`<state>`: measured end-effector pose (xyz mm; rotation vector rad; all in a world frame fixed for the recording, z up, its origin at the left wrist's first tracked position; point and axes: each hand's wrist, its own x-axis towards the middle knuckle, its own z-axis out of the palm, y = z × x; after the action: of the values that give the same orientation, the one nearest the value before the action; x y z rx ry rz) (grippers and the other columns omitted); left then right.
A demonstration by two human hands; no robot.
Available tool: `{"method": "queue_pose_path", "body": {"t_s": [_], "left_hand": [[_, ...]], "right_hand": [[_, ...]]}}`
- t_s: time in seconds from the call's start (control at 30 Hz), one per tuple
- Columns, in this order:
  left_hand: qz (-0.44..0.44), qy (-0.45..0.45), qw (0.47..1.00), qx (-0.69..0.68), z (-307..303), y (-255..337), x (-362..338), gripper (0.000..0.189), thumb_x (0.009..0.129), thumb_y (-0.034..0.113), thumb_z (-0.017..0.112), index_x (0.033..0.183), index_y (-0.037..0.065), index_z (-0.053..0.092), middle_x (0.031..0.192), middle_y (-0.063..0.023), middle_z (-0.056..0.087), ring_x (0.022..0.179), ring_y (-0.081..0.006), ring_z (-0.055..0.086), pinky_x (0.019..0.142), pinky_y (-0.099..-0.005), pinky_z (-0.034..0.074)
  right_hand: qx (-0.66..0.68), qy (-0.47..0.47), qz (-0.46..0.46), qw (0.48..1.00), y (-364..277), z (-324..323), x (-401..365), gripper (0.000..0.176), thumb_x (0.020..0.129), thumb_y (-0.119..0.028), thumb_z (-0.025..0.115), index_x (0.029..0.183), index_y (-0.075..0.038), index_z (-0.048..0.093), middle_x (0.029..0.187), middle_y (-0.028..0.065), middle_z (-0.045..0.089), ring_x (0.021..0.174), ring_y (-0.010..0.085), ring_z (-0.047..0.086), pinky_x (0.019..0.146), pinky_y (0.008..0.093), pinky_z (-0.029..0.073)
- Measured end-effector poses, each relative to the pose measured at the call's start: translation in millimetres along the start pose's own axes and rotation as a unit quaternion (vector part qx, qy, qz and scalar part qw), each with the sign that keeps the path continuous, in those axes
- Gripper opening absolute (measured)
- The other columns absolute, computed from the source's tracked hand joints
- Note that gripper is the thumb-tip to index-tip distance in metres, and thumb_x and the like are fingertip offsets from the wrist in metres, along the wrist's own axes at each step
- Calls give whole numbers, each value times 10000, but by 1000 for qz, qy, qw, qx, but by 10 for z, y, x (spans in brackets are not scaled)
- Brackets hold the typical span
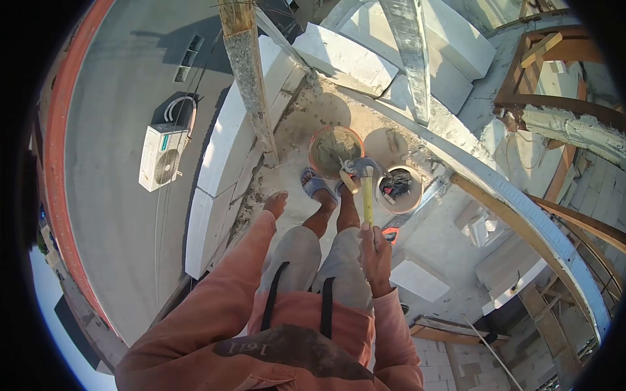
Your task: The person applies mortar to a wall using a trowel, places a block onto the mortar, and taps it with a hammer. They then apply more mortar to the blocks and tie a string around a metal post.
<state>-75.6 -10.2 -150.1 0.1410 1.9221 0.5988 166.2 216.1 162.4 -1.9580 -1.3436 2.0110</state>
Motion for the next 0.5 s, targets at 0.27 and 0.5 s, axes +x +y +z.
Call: {"method": "queue_pose_path", "body": {"t_s": [0.27, 0.5], "left_hand": [[-101, -75, 858, -499, -354, -1897, -721, 360, 979, 377, 527, 1275, 173, 540, 1283, -78, 593, 1151, -225, 554, 894, -385, 461], [-80, -19, 866, -493, -262, 578, -500, 411, 1025, 396, 467, 1342, 137, 506, 1360, -103, 590, 1220, -273, 574, 1008, -405, 453]], "right_hand": [[221, 239, -140, 935, -819, 29, -676, 601, 1016, -635, 386, 915, -53, 500, 570, -6, 383, 391, 68, 343, 353, 230, 272], [172, 326, -405, 837, -2862, -303, 2, 588, 1017, -584, 433, 933, -16, 562, 605, -2, 406, 421, 78, 368, 377, 246, 285]]}}
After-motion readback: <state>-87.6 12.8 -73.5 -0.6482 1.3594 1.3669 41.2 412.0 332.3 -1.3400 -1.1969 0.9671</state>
